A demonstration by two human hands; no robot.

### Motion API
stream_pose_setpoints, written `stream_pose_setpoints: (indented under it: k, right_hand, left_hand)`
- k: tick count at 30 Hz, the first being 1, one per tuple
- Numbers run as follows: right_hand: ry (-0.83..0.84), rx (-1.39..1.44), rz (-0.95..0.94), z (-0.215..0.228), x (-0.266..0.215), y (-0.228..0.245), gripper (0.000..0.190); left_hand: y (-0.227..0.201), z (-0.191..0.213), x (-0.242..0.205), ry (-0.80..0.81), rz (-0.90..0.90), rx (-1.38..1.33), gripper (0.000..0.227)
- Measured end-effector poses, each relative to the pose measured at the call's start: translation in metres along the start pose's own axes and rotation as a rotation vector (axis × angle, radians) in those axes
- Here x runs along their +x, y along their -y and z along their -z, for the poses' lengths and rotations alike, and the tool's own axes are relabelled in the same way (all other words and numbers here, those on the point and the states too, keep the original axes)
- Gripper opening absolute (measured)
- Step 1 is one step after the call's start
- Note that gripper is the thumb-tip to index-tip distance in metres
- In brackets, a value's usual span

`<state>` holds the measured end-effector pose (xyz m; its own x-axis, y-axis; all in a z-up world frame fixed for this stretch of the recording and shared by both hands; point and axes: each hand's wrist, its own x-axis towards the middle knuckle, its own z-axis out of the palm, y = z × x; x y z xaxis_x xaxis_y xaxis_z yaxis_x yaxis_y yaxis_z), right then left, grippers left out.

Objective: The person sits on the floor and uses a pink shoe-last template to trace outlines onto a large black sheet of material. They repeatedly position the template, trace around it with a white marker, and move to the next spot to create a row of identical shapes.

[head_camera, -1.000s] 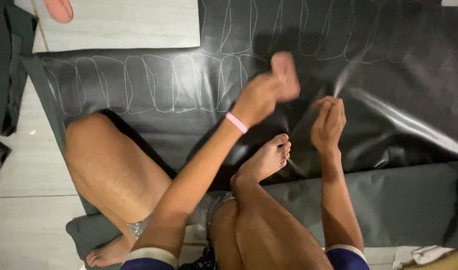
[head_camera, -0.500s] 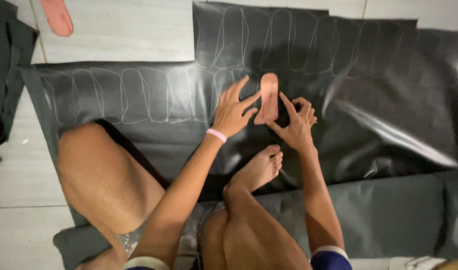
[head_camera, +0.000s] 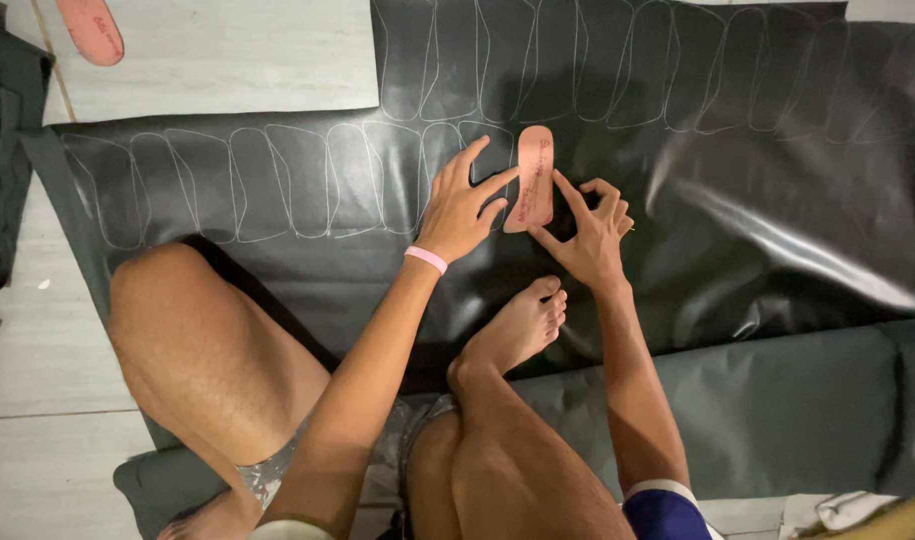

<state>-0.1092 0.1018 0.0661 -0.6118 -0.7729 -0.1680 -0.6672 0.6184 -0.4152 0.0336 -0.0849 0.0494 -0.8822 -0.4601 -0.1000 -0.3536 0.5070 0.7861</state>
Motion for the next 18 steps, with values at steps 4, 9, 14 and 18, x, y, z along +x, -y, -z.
stream_pose_setpoints:
  k: [4, 9, 14, 18]
  right_hand:
    - [0.009, -0.005, -0.014, 0.0, 0.001, 0.001, 0.081]
    - [-0.002, -0.012, 0.007, 0.001, 0.0, 0.0, 0.079]
    - [-0.006, -0.057, 0.009, -0.001, 0.001, -0.001, 0.079]
    - [-0.068, -0.049, 0.051, -0.002, 0.0, -0.006, 0.077]
  left_hand:
    - [0.0, 0.0, 0.001, 0.01, 0.003, 0.016, 0.048]
    - [0.001, -0.002, 0.001, 0.021, 0.006, -0.003, 0.049]
    - [0.001, 0.0, 0.001, -0.006, -0.02, 0.017, 0.048]
    - [-0.009, 0.005, 0.006, 0.026, 0.009, 0.011, 0.049]
